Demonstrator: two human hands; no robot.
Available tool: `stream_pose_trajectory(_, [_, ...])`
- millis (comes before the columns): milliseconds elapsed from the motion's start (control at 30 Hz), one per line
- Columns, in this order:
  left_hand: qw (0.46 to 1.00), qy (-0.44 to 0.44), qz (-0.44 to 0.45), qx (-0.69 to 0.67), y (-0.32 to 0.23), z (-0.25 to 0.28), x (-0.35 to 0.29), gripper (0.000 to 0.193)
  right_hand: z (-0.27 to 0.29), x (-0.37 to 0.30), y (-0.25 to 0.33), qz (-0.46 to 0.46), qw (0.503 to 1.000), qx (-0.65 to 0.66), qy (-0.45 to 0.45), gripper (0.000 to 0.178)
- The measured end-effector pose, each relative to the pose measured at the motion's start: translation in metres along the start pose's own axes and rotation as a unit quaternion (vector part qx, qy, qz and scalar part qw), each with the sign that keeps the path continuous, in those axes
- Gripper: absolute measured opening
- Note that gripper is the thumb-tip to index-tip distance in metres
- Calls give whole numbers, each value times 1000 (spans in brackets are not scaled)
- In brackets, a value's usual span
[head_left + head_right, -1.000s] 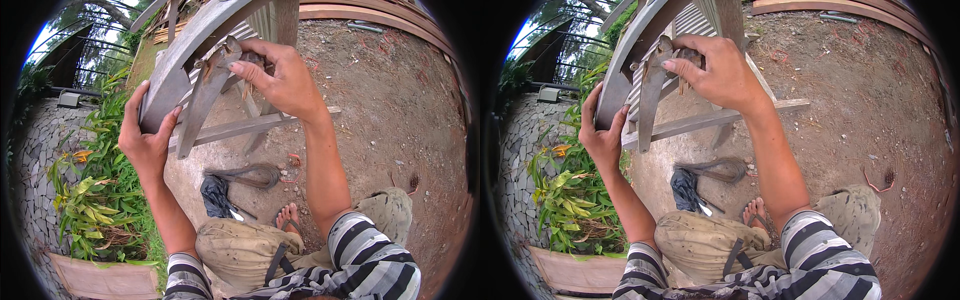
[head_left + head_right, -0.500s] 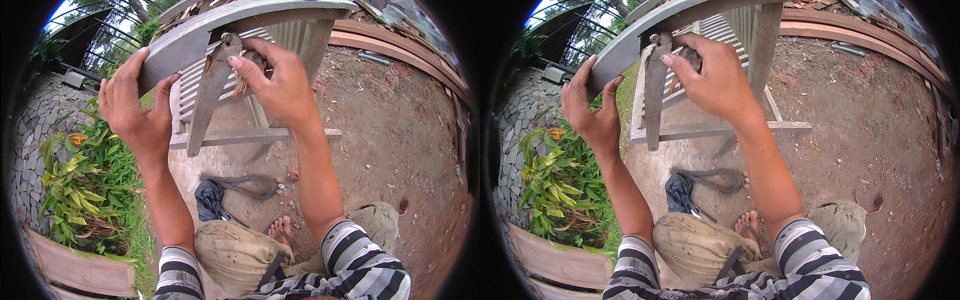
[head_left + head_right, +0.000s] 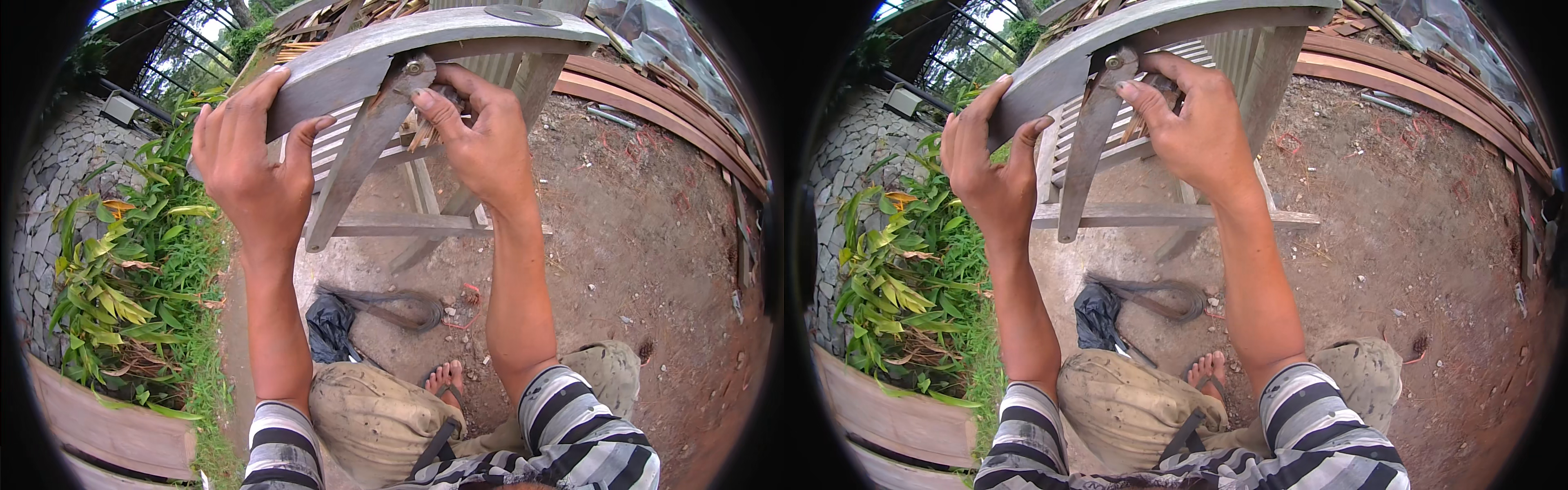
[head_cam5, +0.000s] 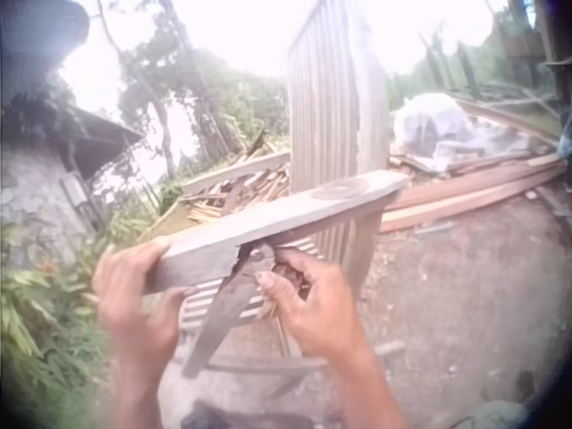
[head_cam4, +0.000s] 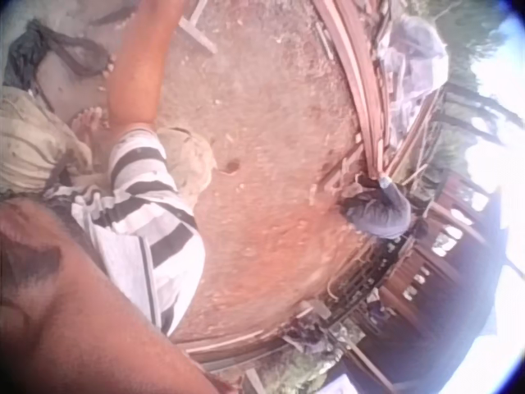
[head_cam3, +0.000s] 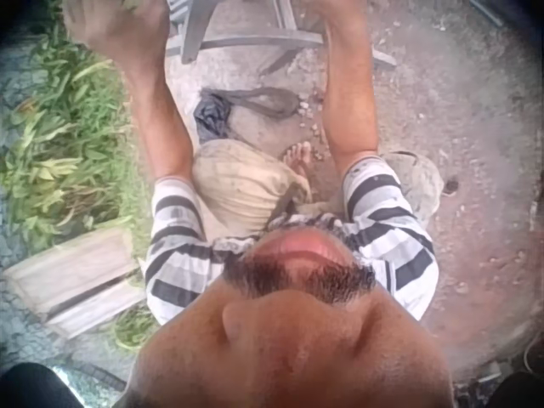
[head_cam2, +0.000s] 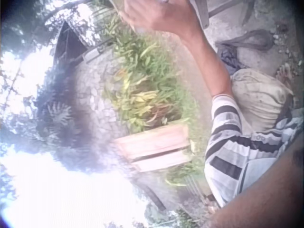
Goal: The person sits on the ground and repairs a wooden chair by inserting a wooden wedge into a joint on the armrest. They use pliers to tighten a bolt and repeatedly adjust the wedge to secure the connection.
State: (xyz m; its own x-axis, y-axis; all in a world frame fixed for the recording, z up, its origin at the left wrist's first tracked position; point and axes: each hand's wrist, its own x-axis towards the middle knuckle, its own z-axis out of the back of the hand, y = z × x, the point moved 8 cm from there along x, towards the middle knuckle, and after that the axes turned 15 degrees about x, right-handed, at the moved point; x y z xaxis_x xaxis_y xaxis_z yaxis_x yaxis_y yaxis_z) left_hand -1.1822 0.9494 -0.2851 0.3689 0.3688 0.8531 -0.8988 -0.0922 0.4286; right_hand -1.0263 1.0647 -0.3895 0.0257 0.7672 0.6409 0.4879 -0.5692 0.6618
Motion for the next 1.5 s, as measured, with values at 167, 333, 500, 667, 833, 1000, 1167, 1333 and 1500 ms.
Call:
stream_pose_trajectory(167, [1000, -2, 6, -13, -2, -1, 1, 47, 4, 4, 13, -25, 997, -76, 1, 32])
stream_pose_trajectory(333, [1000, -9, 18, -3, -4, 3, -3, 47, 5, 6, 1, -60, 997, -32, 18, 35])
stream_pose_trajectory(500, [990, -130, 38, -33, -18, 11, -30, 40, 7, 7, -9, -85, 995, 38, 22, 35])
stream_pose_trajectory(667, [991, -85, 34, -93, -27, -10, -55, 61, 8, 6, -13, -101, 994, 41, 20, 38])
stream_pose_trajectory(833, [991, 42, 76, -104, -32, -39, -68, 80, 10, 2, -16, -111, 993, 40, -3, 42])
stream_pose_trajectory(1000, [986, 22, 67, -154, -36, -46, -66, 79, 13, -2, -10, -121, 990, 55, -49, 32])
stream_pose_trajectory(1167, [982, -5, 78, -170, -33, -47, -71, 76, 23, -18, 34, -10, 994, 49, -99, 20])
stream_pose_trajectory(1333, [980, -9, 82, -179, -36, -46, -68, 76, 6, -10, 90, 212, 974, -81, 14, 24])
stream_pose_trajectory(1500, [979, -14, 88, -184, -35, -45, -69, 78, -15, 4, 107, 273, 932, -219, 94, 29])
